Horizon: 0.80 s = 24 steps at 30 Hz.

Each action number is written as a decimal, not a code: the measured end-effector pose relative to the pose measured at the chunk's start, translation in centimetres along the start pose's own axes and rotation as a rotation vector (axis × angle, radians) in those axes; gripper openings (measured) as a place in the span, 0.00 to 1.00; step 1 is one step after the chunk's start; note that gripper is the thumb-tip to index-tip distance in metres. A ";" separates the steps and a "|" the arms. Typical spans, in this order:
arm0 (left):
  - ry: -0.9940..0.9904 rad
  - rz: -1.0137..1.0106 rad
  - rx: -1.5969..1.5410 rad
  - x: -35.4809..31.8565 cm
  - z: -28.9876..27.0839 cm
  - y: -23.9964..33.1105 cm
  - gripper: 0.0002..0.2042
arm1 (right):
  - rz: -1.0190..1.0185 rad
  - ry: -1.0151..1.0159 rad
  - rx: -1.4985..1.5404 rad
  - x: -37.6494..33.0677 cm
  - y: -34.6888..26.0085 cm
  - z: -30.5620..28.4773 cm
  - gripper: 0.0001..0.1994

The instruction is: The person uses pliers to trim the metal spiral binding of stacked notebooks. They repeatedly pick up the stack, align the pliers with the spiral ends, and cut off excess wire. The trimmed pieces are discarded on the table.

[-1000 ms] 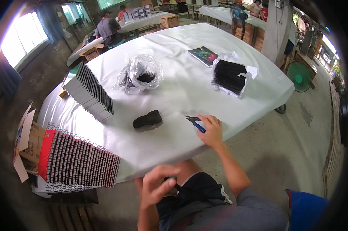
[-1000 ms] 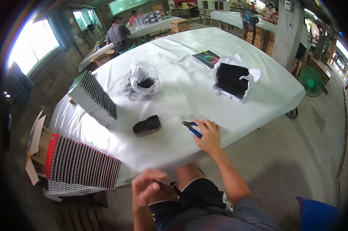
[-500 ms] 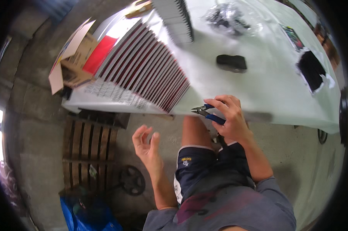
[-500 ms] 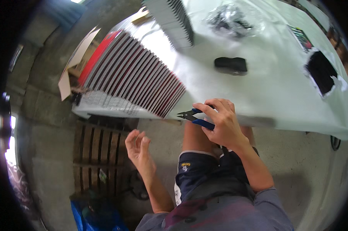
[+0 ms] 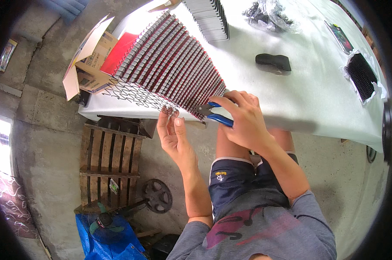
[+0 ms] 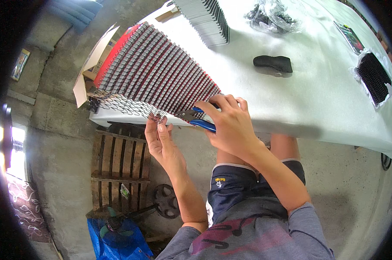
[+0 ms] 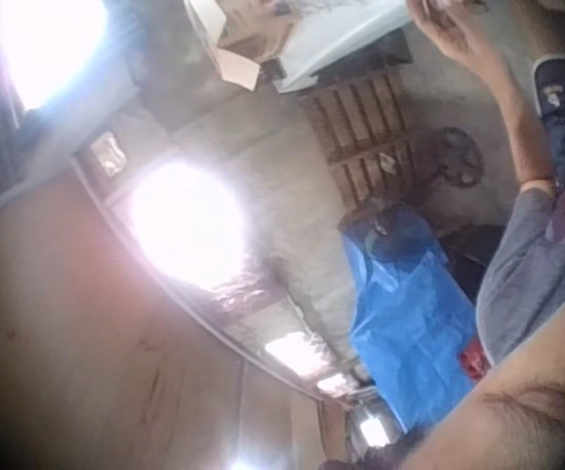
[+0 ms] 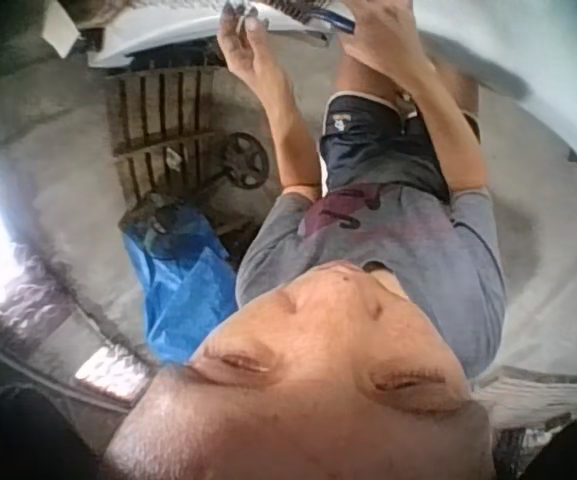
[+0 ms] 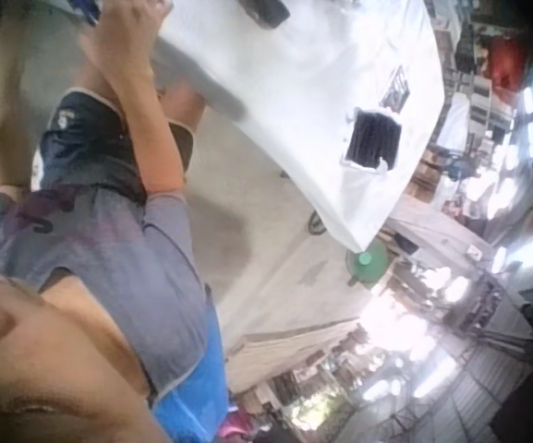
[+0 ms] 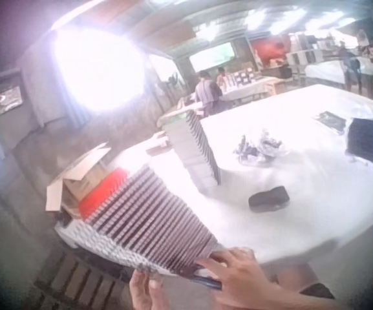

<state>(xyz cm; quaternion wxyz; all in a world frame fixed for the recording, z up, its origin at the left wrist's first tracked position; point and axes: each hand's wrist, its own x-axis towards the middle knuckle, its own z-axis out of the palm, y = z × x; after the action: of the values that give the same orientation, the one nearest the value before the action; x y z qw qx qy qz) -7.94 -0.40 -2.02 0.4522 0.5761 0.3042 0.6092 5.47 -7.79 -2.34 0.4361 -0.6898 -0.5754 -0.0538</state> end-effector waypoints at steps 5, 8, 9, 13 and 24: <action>0.037 0.023 0.068 1.2 0.6 -0.9 0.18 | -0.009 0.017 -0.031 1.2 -0.5 0.9 0.26; 0.068 0.018 0.032 1.3 0.5 -1.7 0.14 | -0.020 0.014 -0.046 1.5 -0.4 1.5 0.27; 0.074 0.019 0.011 1.4 0.4 -1.9 0.13 | -0.016 0.016 -0.041 1.5 -0.3 1.7 0.27; 0.125 0.008 -0.114 1.5 0.8 -2.4 0.11 | -0.020 0.019 -0.032 1.6 -0.1 2.2 0.27; 0.091 0.042 -0.129 1.4 0.6 -2.5 0.10 | -0.053 -0.002 -0.006 1.9 -0.3 1.8 0.24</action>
<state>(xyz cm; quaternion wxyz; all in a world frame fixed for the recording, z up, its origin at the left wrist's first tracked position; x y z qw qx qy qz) -6.74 1.76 -3.61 0.4614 0.5237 0.2722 0.6624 5.05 -5.14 -2.19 0.4319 -0.6756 -0.5938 -0.0664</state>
